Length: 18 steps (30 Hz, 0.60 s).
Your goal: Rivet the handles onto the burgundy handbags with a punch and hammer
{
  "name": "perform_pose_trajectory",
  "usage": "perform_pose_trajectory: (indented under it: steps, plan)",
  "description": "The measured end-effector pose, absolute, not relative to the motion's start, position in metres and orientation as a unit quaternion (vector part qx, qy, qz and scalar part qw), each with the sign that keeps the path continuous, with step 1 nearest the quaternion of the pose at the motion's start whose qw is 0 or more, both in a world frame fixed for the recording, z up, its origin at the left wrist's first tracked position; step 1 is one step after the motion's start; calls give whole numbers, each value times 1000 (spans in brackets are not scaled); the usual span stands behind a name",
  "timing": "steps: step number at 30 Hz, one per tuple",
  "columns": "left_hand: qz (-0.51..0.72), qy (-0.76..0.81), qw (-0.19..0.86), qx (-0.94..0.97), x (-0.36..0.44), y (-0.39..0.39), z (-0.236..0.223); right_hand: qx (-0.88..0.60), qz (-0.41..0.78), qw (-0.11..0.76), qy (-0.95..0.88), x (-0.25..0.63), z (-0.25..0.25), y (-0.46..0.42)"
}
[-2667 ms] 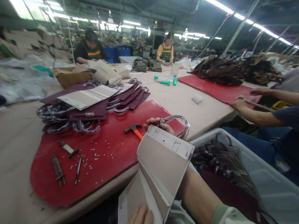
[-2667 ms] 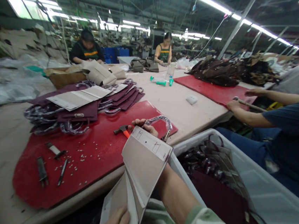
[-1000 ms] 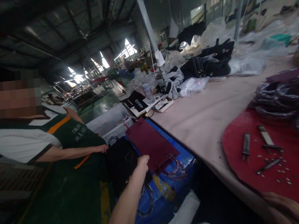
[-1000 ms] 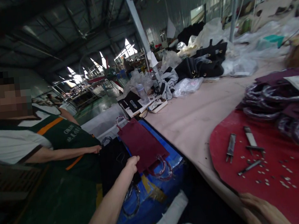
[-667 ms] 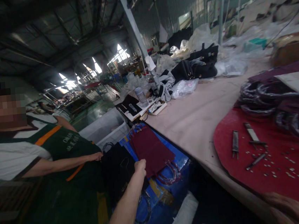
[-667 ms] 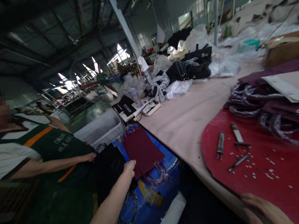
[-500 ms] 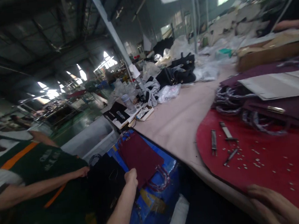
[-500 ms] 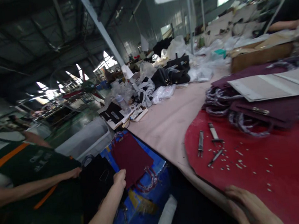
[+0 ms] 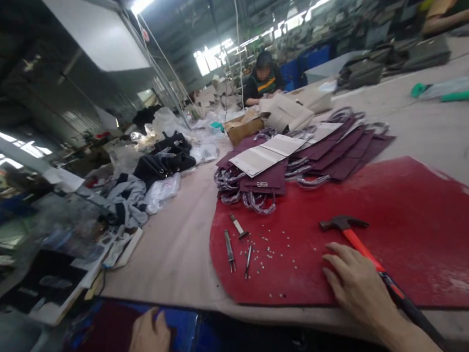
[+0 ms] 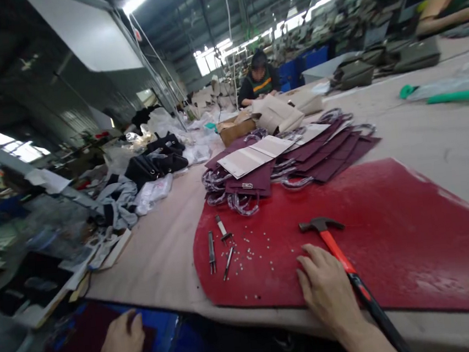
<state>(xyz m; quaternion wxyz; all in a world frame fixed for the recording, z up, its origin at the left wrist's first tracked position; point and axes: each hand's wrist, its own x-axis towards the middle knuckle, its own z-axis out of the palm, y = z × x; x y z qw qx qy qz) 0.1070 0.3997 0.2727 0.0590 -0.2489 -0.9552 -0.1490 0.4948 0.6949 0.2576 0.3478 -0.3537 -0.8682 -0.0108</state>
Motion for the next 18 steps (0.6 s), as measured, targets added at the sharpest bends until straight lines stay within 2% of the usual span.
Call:
perform_pose_trajectory:
  steps: [4, 7, 13, 18]
  plan:
    - [-271, -890, 12, -368, 141, 542, 297, -466, -100, 265, -838, 514, 259, 718]
    - [-299, -828, 22, -474, 165, 645, 317, -511, -139, 239, -814, 529, 255, 725]
    - [-120, -832, 83, -535, 165, 795, 354, -479, -162, 281, -816, 545, 233, 728]
    - [-58, -834, 61, -545, 138, 846, 360, -461, -190, 290, -817, 545, 230, 728]
